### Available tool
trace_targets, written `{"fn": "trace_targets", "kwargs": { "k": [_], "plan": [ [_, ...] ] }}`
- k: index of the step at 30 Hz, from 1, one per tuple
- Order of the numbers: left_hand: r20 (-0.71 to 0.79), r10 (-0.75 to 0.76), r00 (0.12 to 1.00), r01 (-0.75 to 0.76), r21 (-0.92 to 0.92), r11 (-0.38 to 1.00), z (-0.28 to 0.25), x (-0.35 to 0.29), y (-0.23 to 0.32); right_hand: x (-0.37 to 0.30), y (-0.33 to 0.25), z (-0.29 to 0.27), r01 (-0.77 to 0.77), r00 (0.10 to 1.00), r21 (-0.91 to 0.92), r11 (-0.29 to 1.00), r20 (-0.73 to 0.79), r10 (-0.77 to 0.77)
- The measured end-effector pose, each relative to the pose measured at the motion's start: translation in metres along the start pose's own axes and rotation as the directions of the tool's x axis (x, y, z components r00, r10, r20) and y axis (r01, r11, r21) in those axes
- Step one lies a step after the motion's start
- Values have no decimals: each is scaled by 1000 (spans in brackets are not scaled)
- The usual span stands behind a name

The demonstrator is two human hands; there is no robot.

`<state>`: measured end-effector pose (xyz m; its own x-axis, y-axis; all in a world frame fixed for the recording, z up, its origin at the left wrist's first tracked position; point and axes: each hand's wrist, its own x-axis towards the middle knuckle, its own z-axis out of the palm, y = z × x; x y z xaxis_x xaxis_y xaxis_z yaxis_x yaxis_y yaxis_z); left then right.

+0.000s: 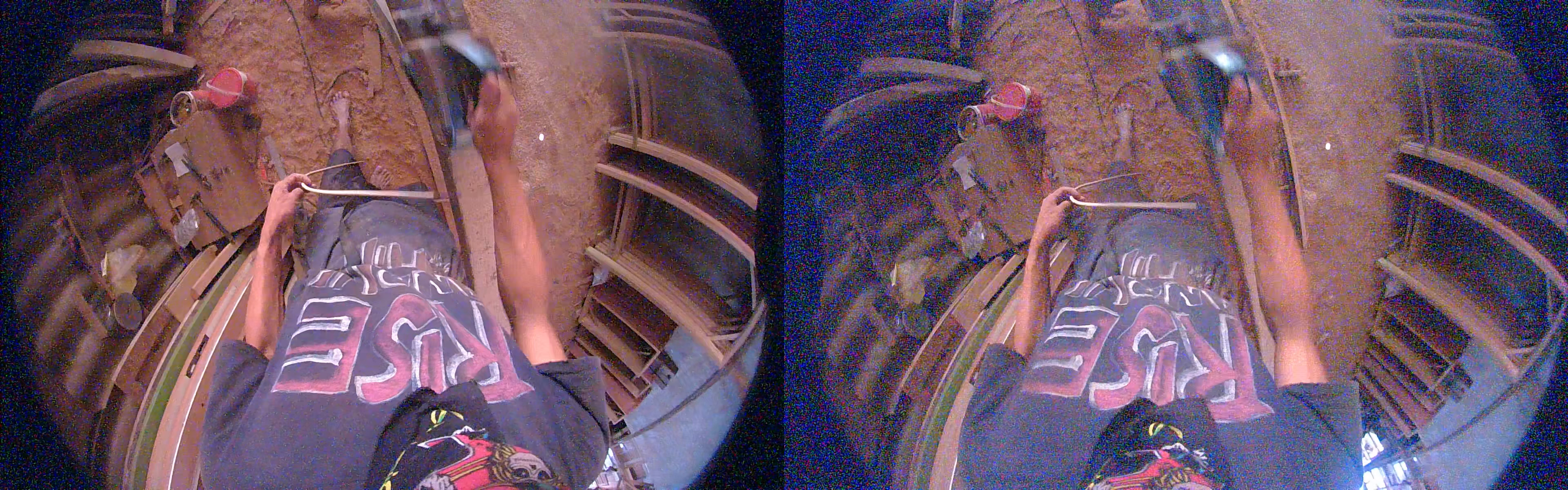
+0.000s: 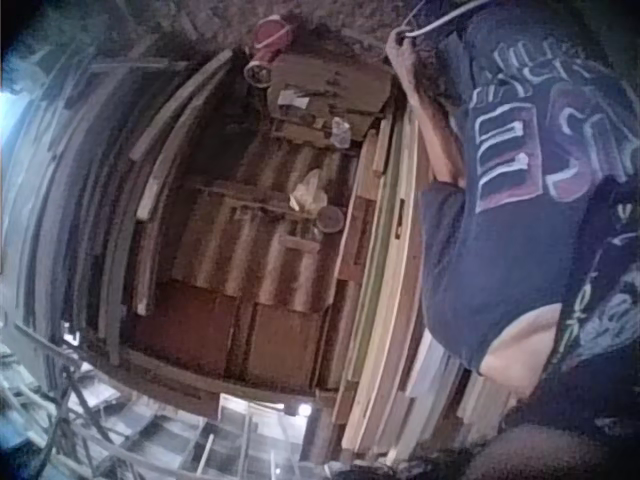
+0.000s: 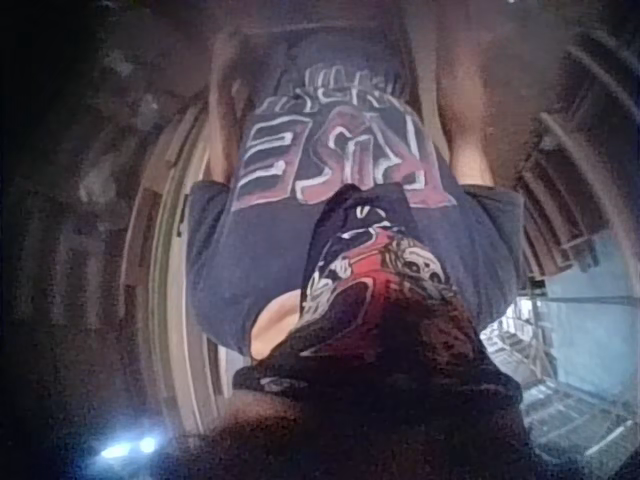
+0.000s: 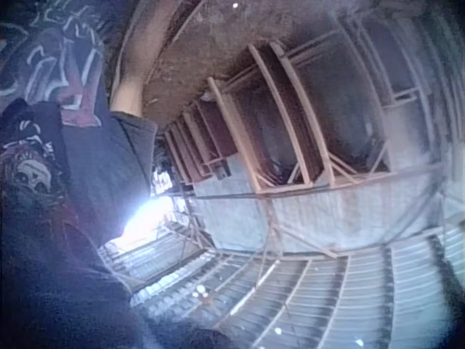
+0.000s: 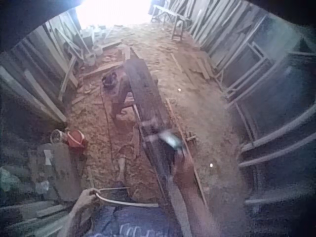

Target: The person uses an electric sander to smooth a rectangular wooden plank. They repeatedly sand the plank's surface, lift it to inspect the edges, and continue sanding until the clip ends.

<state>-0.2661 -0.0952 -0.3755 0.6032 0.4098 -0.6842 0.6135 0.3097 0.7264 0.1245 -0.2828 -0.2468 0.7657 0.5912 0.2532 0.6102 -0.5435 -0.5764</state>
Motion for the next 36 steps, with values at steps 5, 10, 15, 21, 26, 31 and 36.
{"fn": "trace_targets", "kwargs": {
  "k": [5, 10, 15, 21, 26, 31, 36],
  "plan": [
    [76, -76, 994, 74, 30, 997, 17, 0, 15, -142, -10, -76, -241, 970, 210, 948, 73, 230],
    [63, 89, 994, -98, 159, 982, 25, 2, 35, -142, -9, -77, -354, 930, 167, 920, 164, 328],
    [-41, -11, 999, 17, 127, 992, 15, -7, 36, -19, -17, -15, -195, 977, 72, 978, 96, 188],
    [-78, -45, 996, 41, -52, 998, 10, -10, 24, 121, -41, 31, 17, 988, 8, 1000, -153, -15],
    [-96, -32, 995, 35, 26, 999, 7, -18, 26, 124, -20, 6, -110, 994, 139, 984, 11, 110],
    [-40, 68, 997, -59, 192, 980, 15, -17, 40, 3, 23, -29, -233, 971, 206, 950, 109, 214],
    [73, 145, 987, -160, 281, 946, 32, -8, 69, -145, 36, -107, -522, 849, 213, 826, 222, 479]
  ]
}}
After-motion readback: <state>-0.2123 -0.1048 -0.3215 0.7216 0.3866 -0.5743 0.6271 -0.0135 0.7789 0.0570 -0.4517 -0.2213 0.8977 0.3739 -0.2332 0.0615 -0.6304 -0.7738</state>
